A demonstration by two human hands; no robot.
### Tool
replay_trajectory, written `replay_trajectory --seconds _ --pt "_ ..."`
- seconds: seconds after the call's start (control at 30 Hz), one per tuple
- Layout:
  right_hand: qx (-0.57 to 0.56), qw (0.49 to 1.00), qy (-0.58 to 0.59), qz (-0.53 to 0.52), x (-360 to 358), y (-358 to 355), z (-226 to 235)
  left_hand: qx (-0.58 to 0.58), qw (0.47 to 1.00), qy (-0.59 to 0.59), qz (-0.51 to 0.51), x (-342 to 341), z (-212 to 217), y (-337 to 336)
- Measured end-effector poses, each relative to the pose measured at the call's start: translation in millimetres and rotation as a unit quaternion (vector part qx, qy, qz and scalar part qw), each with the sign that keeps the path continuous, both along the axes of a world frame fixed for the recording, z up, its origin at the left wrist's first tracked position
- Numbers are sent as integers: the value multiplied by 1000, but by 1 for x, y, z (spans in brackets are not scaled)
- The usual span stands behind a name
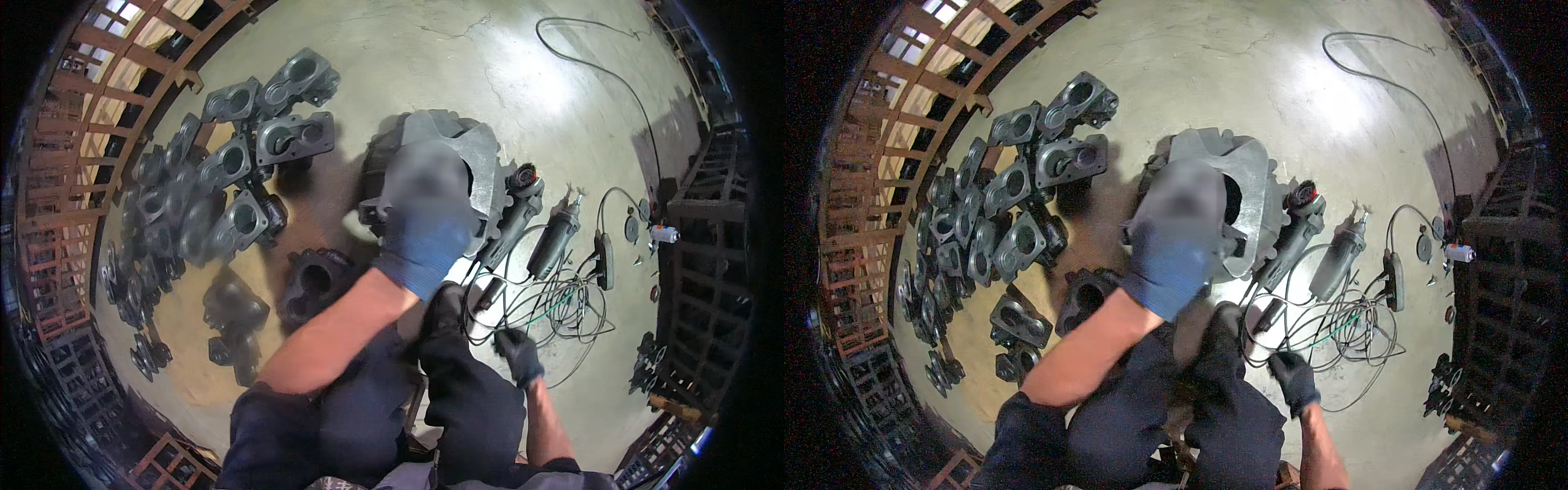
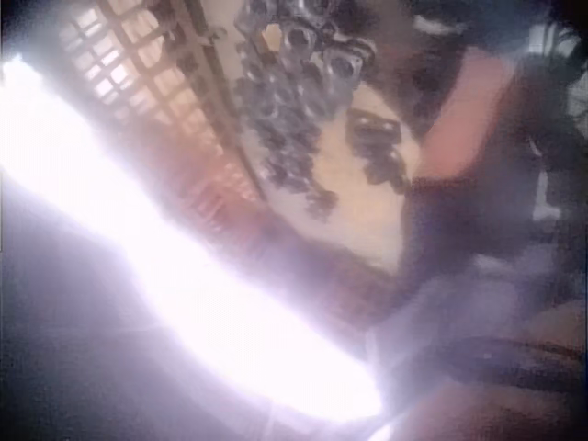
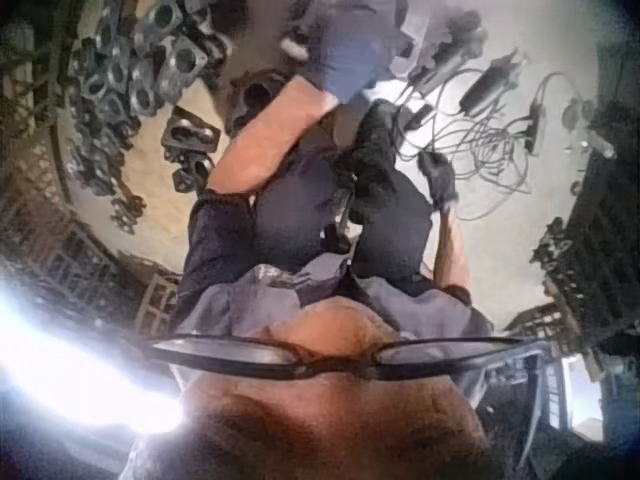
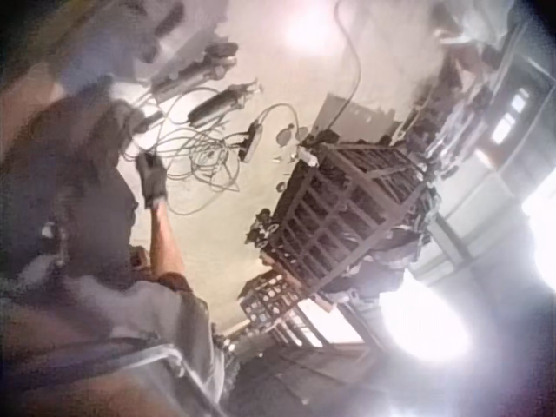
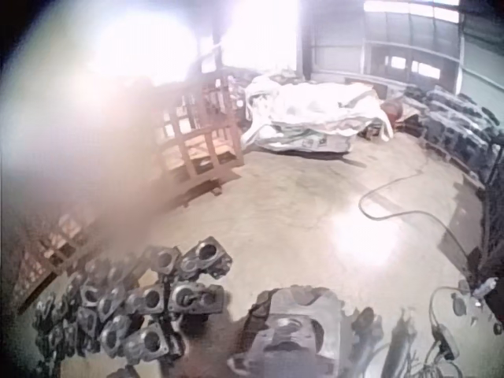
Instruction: The person sits on the floor and uses a handheld angle grinder to smooth the edges of metal parts. They pick up each part, grind specific areas, inspect the result, and place the finished pieces onto a nearby wooden pallet.
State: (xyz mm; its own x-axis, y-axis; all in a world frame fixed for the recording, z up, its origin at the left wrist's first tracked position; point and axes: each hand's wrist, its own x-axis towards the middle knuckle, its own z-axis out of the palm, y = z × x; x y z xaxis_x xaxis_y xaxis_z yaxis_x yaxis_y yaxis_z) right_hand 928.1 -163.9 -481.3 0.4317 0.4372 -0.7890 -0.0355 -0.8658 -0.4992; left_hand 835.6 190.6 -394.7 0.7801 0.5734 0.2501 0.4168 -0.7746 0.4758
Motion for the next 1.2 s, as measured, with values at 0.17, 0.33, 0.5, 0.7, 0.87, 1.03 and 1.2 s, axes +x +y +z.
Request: replay_trajectory --seconds 0.17,0.33,0.5,0.7,0.87,1.03,1.2 --pt "249 960 36 122 4 130 17 -108 960 202 -159 -24 50 46" --pt "294 919 9 262 -33 191 28 -37 964 65 -253 -36 19 72" --pt "346 821 437 -122 -35 153 -35 41 970 111 -213 0 19 28" --pt "297 934 196 -21 19 152 40 -21 947 279 -156 43 39 39" --pt "361 872 301 -134 26 196 35 -102 929 335 -117 71 25 85" --pt "313 889 289 -169 39 211 32 -169 958 169 -158 92 -66 129" --pt "356 901 219 -117 47 187 29 -287 952 24 -106 16 -43 106"
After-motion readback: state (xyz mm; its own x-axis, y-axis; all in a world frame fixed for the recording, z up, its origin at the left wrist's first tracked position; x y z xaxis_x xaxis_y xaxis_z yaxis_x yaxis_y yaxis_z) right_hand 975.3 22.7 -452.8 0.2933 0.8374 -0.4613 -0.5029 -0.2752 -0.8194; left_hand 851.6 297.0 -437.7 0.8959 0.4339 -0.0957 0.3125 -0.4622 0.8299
